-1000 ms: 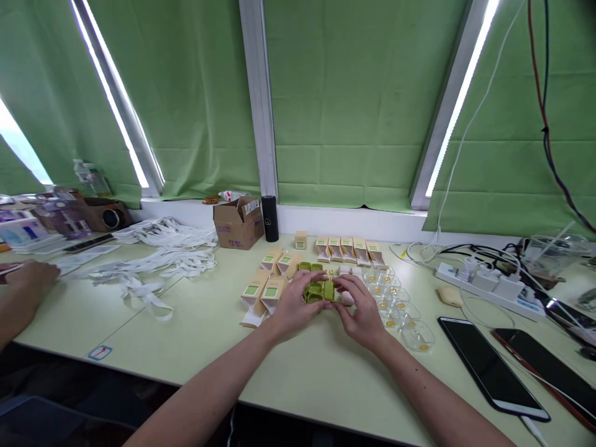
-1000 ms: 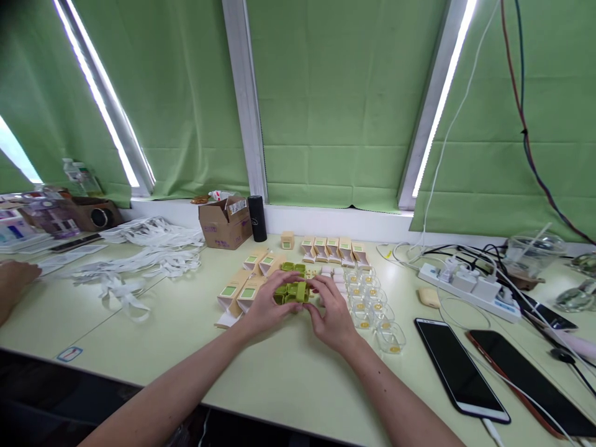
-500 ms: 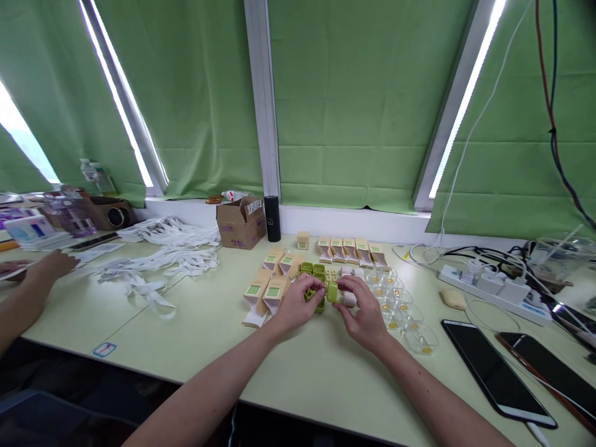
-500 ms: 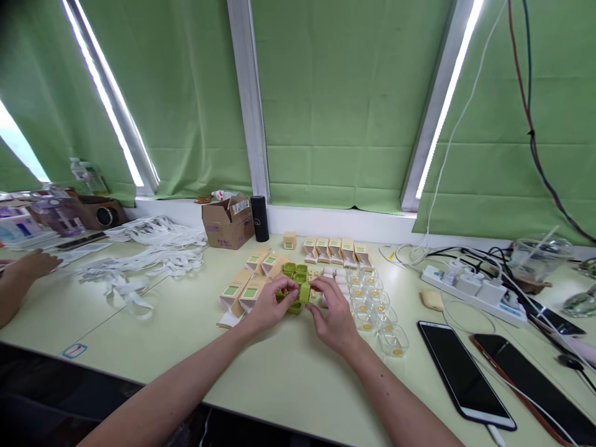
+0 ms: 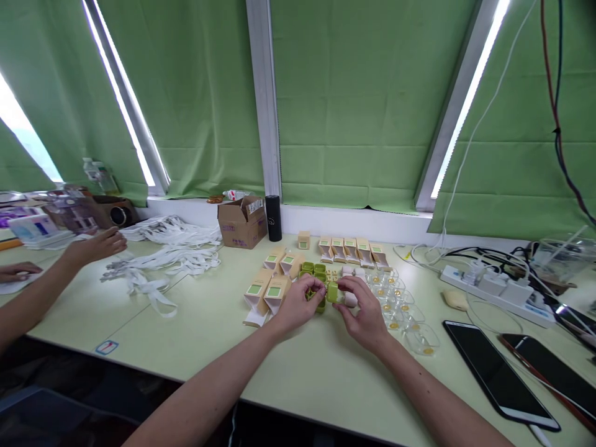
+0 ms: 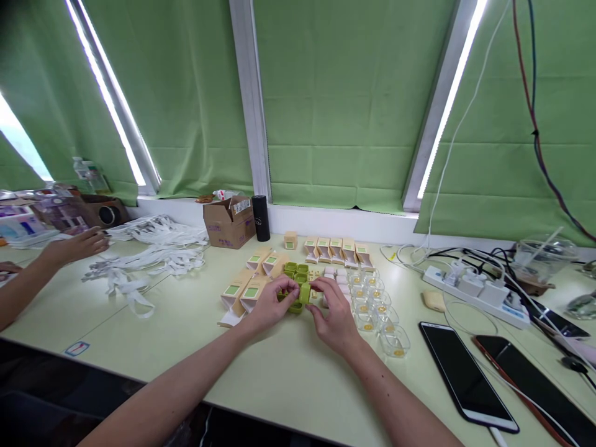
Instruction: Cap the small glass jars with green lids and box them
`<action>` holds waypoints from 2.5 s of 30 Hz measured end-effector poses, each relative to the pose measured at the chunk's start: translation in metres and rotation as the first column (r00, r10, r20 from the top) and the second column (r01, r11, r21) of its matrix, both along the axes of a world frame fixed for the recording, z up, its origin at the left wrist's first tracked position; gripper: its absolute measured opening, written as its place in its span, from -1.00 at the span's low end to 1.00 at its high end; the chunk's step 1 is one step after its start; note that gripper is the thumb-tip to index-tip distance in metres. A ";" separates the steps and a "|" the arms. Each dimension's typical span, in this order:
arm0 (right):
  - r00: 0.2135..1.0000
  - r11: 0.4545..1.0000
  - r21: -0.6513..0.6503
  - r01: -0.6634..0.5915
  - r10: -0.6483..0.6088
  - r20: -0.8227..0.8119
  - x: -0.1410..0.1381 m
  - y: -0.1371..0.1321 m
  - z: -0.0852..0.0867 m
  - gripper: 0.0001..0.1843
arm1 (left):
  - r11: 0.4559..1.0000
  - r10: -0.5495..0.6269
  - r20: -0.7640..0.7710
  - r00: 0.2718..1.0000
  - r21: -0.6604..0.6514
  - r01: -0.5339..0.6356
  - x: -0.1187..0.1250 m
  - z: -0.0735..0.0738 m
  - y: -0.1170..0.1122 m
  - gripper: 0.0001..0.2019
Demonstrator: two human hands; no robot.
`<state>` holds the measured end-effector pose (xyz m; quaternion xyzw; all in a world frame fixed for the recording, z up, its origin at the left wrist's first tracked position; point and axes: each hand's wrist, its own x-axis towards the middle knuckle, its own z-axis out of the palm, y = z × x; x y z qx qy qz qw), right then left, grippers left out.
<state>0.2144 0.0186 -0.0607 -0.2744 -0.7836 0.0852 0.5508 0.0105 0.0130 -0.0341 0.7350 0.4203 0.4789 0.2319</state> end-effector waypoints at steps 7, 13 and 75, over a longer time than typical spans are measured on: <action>1.000 1.000 -0.008 0.002 -0.002 0.006 0.001 0.002 -0.002 -0.60 | 1.000 0.000 0.009 1.000 -0.020 0.000 0.000 0.002 -0.001 -0.81; 1.000 1.000 -0.012 -0.005 0.005 0.001 0.001 0.002 -0.002 -0.59 | 1.000 0.008 0.008 1.000 -0.017 -0.008 -0.001 0.002 0.000 -0.80; 0.980 0.947 0.314 0.060 -0.116 0.164 0.005 0.001 0.005 -0.66 | 0.933 -0.016 -0.166 0.986 0.352 0.075 -0.004 0.001 -0.005 -0.56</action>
